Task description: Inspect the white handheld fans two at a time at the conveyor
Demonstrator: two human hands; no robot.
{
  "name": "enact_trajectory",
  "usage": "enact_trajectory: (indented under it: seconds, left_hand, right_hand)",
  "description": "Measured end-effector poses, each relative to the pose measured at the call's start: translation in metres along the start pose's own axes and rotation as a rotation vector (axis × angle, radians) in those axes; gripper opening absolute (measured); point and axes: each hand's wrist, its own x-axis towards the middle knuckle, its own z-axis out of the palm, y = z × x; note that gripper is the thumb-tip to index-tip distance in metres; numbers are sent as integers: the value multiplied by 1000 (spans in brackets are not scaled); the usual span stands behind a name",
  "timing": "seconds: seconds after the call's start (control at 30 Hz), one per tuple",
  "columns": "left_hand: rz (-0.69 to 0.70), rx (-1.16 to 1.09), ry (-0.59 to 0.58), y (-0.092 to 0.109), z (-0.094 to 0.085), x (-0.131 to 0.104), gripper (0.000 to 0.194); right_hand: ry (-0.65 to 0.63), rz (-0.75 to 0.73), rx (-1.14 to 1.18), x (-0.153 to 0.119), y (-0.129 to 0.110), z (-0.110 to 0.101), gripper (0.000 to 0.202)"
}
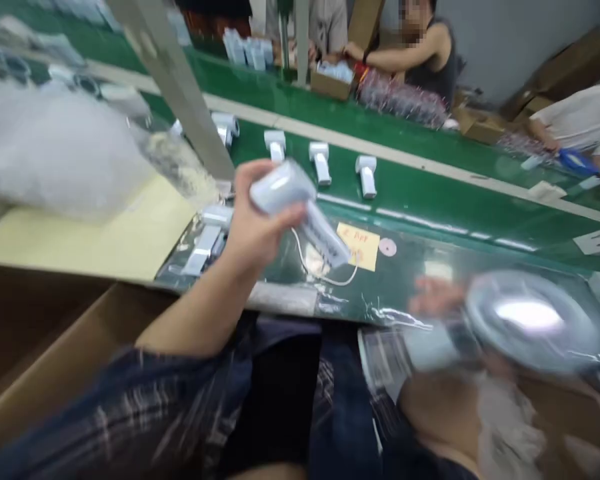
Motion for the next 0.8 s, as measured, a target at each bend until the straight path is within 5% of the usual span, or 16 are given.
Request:
enact_trajectory:
  seconds: [0.07, 0.13, 0.2, 0.33, 0.47, 0.57, 0.67, 0.8]
  left_hand:
    - [6, -95, 33, 6, 1, -2, 52]
    - [66, -21, 40, 10, 6, -2, 68]
    - [-99, 99, -60, 3, 18, 0, 66]
    - [-573, 218, -268, -43, 60, 8, 63]
    - [-627, 580, -336, -97, 97, 16, 59]
    - [-601, 732, -347, -115, 107, 17, 50]
    - [-598, 546, -418, -117, 108, 10, 62]
    - [-622, 149, -487, -121, 104, -4, 78]
  right_hand:
    - [14, -64, 48, -1, -7, 0, 45]
    - [-2, -63, 84, 3, -8, -2, 52]
    - [-24, 4, 90, 9, 3, -6, 63]
    - [128, 330, 122, 16, 54, -16, 77]
    - [208, 594, 144, 19, 101, -26, 79]
    - [312, 652, 64, 26, 115, -37, 84]
    - [364, 640, -123, 37, 117, -48, 80]
    - [173, 511, -776, 45, 109, -58, 67]
